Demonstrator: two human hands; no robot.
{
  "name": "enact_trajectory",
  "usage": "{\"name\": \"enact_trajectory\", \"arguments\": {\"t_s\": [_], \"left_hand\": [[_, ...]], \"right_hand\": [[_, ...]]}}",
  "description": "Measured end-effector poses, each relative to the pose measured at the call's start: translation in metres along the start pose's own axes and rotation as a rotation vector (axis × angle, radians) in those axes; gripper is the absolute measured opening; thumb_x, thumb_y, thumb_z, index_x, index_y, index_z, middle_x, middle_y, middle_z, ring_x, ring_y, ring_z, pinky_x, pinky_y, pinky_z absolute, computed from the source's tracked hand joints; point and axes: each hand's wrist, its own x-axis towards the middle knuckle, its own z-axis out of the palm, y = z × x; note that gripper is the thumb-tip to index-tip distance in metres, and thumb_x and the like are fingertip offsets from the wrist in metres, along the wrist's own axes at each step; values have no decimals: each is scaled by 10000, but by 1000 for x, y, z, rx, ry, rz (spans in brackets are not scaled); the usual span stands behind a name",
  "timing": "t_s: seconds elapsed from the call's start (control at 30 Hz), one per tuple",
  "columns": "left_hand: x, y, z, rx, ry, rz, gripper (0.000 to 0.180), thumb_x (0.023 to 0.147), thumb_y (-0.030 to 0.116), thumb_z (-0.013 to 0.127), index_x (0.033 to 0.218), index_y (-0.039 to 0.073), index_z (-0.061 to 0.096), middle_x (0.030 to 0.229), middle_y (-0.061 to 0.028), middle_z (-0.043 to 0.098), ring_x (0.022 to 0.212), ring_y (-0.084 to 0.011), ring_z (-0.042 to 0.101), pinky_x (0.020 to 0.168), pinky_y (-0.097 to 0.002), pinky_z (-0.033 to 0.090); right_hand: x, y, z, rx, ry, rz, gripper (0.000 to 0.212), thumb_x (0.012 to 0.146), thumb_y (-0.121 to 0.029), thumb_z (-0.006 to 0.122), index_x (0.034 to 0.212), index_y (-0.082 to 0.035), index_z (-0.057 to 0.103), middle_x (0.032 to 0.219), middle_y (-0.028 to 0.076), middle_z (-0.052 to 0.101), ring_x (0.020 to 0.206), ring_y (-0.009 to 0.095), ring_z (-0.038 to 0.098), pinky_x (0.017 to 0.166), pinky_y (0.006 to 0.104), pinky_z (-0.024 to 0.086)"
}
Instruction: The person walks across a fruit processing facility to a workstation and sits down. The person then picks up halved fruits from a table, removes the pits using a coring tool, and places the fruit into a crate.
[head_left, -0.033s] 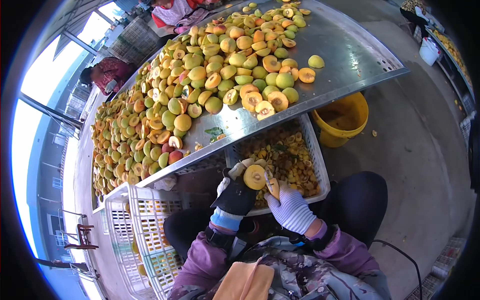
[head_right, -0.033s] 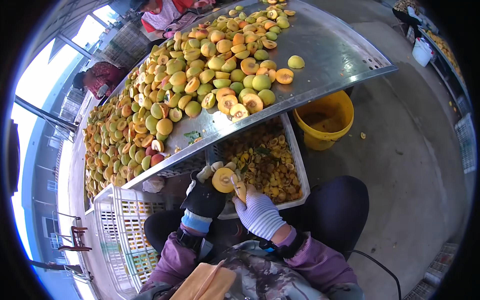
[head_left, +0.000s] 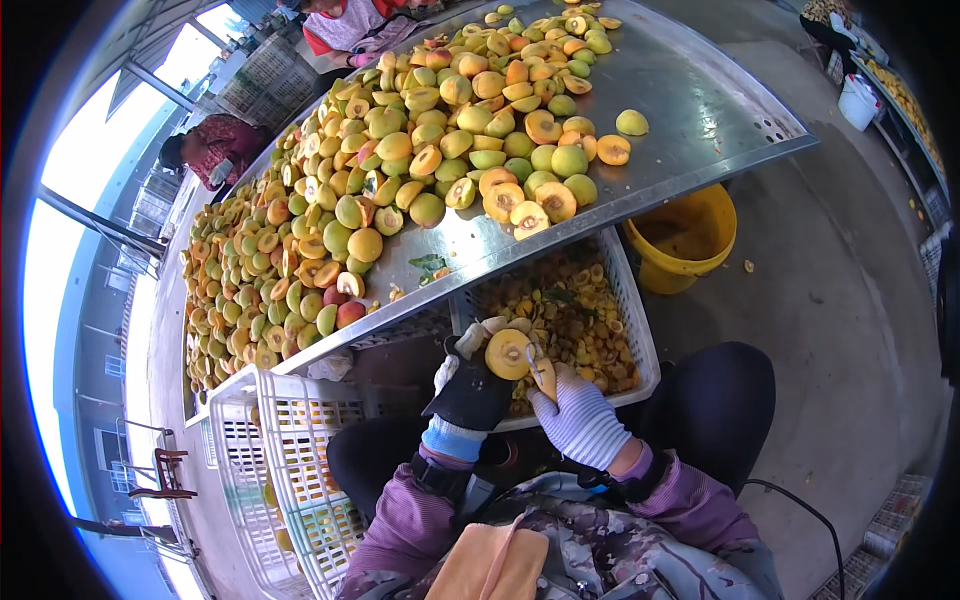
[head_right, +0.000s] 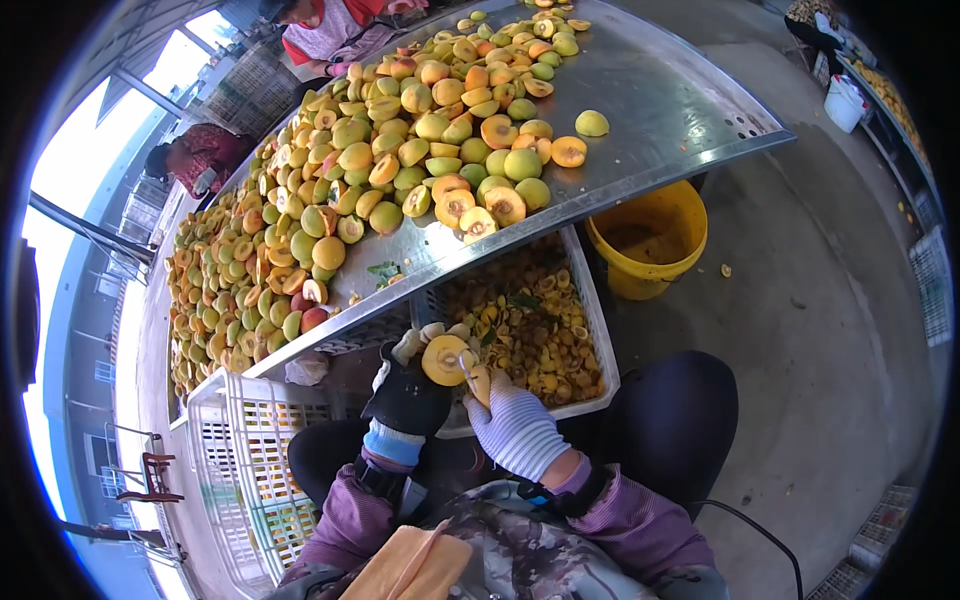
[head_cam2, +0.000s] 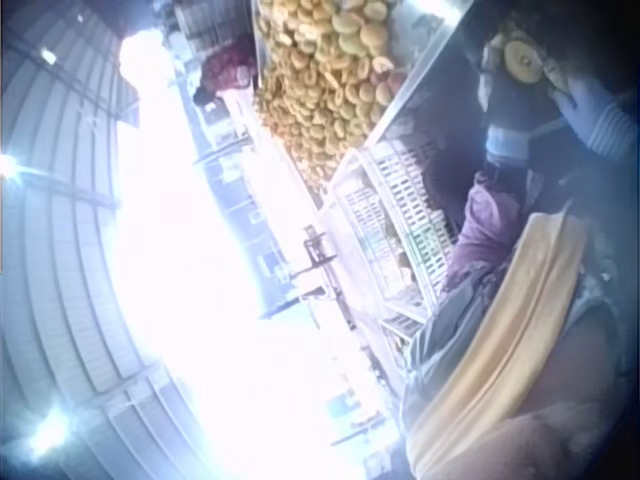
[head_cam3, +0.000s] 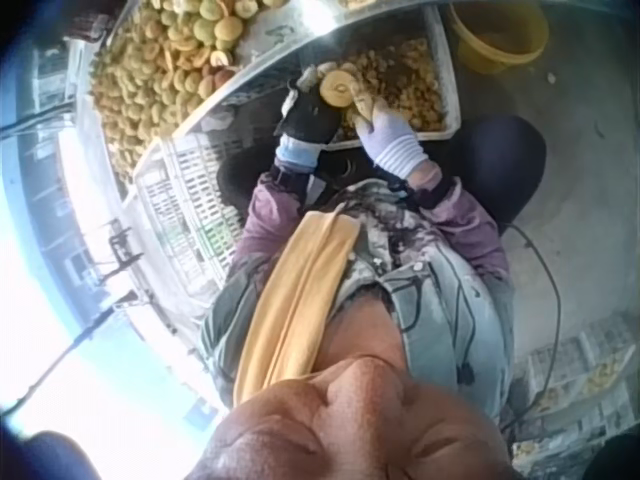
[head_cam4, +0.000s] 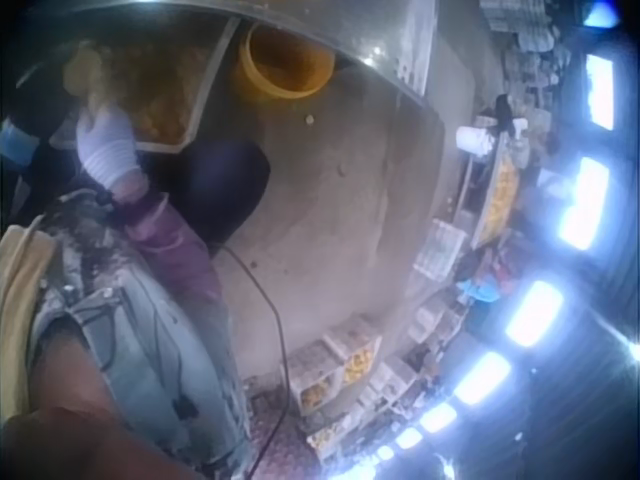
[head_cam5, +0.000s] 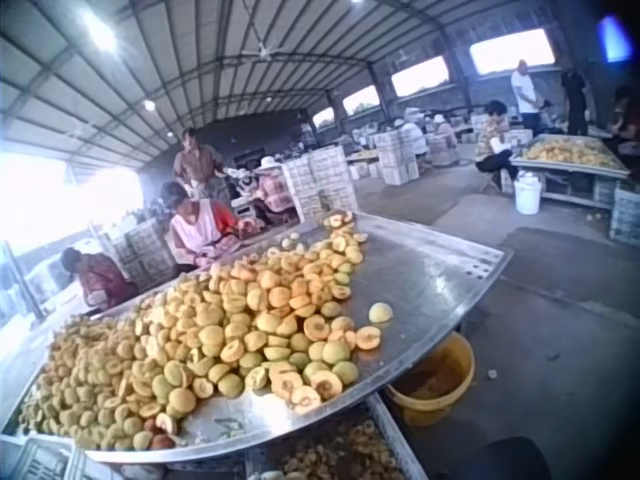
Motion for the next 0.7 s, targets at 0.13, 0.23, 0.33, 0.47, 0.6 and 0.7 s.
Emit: {"name": "enact_trajectory", "arguments": {"t_s": [0.13, 0.23, 0.33, 0.47, 0.6, 0.7], "left_hand": [[2, -8, 5, -231, 75, 30, 275, 971, 224, 459, 1119, -1, 512, 1083, -135, 596, 1015, -207, 584, 888, -331, 486], [2, -8, 9, -513, 77, -61, 278, 964, 256, 479, 1084, 8, 517, 1059, -122, 592, 981, -191, 583, 867, -316, 487], [1, -12, 5, -512, 80, -100, 231, 938, 193, 526, 1099, 29, 499, 1086, -122, 572, 1020, -212, 562, 887, -335, 477], [-10, -19, 12, -389, 95, 138, 317, 874, 96, 626, 1156, 73, 484, 1128, -128, 551, 1070, -236, 543, 900, -364, 473], [-11, -12, 14, -197, 135, 130, 356, 819, 58, 687, 1118, 92, 497, 1104, -107, 550, 1042, -230, 545, 869, -366, 483], [-6, -9, 19, -321, 124, 37, 271, 832, 145, 692, 1034, 88, 521, 1060, -82, 554, 994, -216, 550, 840, -352, 488]], "right_hand": [[-4, -6, 4, -55, -18, 2, 302, 847, -193, 580, 1005, 48, 491, 727, 267, 589, 694, 437, 595, 610, 480, 485], [-4, -8, 4, -112, 15, -37, 322, 841, -191, 580, 1005, 64, 474, 670, 259, 582, 640, 432, 596, 564, 479, 493], [-5, -5, 7, -131, 24, -46, 340, 837, -193, 586, 1011, 74, 465, 648, 248, 583, 612, 424, 597, 541, 479, 495], [-7, -5, 14, -134, 44, -81, 354, 838, -197, 586, 1011, 85, 460, 653, 245, 590, 617, 420, 602, 540, 475, 498], [-10, -1, 20, -111, 64, -112, 309, 846, -185, 574, 1005, 63, 479, 627, 227, 579, 584, 416, 591, 518, 472, 490], [-7, 16, 28, -9, 84, -243, 253, 849, -180, 571, 980, 26, 504, 595, 198, 558, 551, 415, 571, 495, 470, 474]]}}
